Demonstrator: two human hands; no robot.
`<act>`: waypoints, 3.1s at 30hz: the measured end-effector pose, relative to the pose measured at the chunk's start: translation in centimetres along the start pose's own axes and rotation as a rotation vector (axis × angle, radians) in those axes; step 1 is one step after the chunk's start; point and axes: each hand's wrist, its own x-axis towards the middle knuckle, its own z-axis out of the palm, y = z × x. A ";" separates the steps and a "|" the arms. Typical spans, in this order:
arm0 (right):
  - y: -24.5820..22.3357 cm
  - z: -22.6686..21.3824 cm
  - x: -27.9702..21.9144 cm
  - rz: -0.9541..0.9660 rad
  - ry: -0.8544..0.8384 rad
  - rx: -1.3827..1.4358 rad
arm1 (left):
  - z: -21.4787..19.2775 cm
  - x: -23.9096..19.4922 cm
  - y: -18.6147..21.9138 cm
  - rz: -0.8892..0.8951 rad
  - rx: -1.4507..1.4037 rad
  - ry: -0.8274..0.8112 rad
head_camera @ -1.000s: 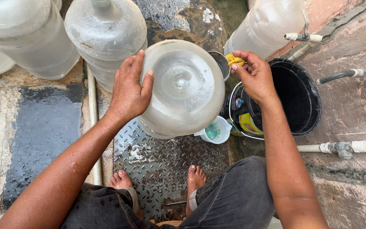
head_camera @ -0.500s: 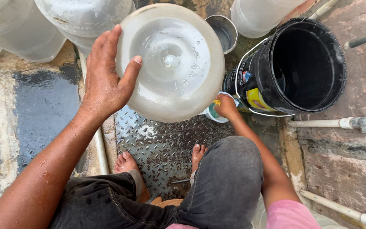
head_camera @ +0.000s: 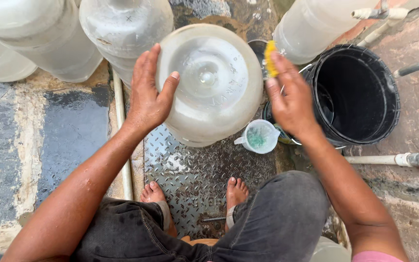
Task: The person scrubs the exterior of a large plastic water jug with a yellow sponge. They rotate the jug to clean different sides and the neck area, occasionally dipping the sponge into a nearby bucket of water.
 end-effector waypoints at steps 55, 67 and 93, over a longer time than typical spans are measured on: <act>-2.9 2.9 8.4 0.044 -0.425 -0.303 | -2.4 -1.9 4.2 0.662 0.272 -0.252; -5.4 2.2 9.7 0.046 -0.508 -0.382 | -2.5 -3.9 3.9 0.719 0.428 -0.167; -6.9 5.0 8.8 -0.255 -0.693 0.136 | -3.5 -3.4 4.8 0.686 0.382 -0.432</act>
